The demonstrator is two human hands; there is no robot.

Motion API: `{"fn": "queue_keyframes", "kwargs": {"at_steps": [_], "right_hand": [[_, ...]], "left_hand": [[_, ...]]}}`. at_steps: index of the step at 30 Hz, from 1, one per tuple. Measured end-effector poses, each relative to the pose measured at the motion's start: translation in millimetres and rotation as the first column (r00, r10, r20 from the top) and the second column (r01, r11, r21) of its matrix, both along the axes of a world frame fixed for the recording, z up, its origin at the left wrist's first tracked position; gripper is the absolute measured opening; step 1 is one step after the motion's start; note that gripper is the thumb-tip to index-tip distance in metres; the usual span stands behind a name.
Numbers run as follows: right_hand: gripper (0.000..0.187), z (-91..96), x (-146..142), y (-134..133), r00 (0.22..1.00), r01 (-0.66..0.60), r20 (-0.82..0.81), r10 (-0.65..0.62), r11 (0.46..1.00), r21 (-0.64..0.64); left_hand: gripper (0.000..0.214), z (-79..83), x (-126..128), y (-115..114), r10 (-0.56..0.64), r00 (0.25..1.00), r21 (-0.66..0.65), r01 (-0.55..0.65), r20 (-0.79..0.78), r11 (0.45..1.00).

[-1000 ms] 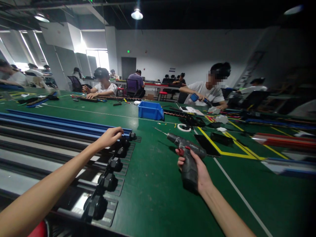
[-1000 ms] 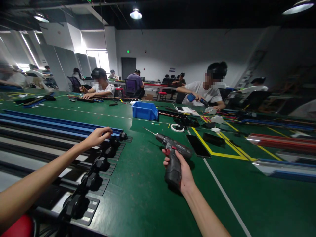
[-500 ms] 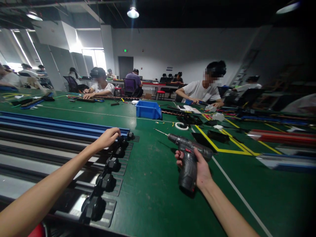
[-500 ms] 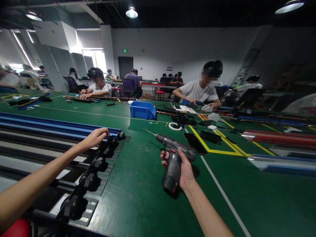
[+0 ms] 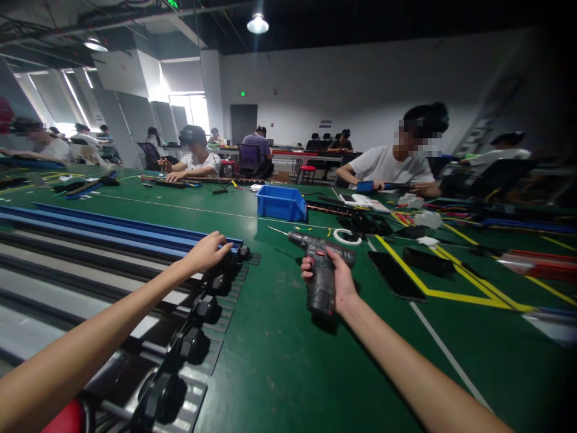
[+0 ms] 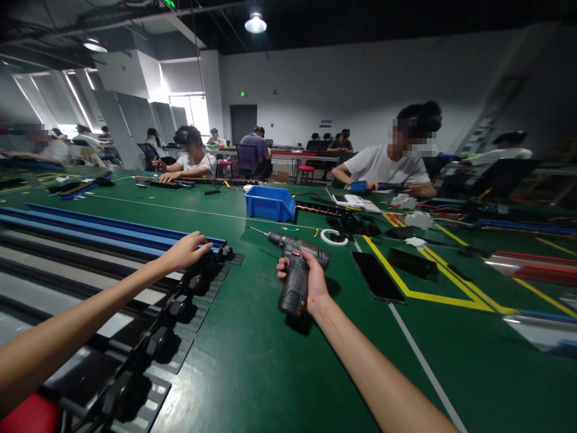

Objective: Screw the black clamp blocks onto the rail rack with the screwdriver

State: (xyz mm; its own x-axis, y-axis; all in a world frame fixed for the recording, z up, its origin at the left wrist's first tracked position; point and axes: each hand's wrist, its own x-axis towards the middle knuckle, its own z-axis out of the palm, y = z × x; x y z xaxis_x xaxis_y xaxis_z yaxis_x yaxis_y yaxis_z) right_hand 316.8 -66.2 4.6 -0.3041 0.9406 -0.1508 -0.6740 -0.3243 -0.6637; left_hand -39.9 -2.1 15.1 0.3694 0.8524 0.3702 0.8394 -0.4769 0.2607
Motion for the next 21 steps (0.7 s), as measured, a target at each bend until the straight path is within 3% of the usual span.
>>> {"fn": "queue_keyframes", "kwargs": {"at_steps": [7, 12, 15, 21], "right_hand": [[0.036, -26.6, -16.4, 48.8, 0.994, -0.107, 0.009, 0.107, 0.994, 0.008], [0.035, -32.1, -12.7, 49.8, 0.976, -0.206, -0.095, 0.196, 0.973, -0.108], [0.033, -31.1, -9.5, 46.3, 0.974, -0.200, -0.136, 0.180, 0.968, -0.152], [0.033, -34.4, -7.2, 38.1, 0.956, -0.260, -0.176, 0.233, 0.954, -0.151]], "left_hand": [[0.050, -10.2, 30.7, 25.9, 0.106, 0.984, 0.017, -0.104, -0.145, 0.994], [0.050, -18.2, 35.5, 28.8, 0.099, 0.982, -0.019, -0.103, -0.159, 0.995], [0.044, -18.3, 32.5, 29.5, 0.074, 0.988, -0.034, -0.079, -0.134, 0.996], [0.038, -18.9, 30.4, 32.0, 0.042, 0.994, -0.070, -0.049, -0.096, 0.996]]}}
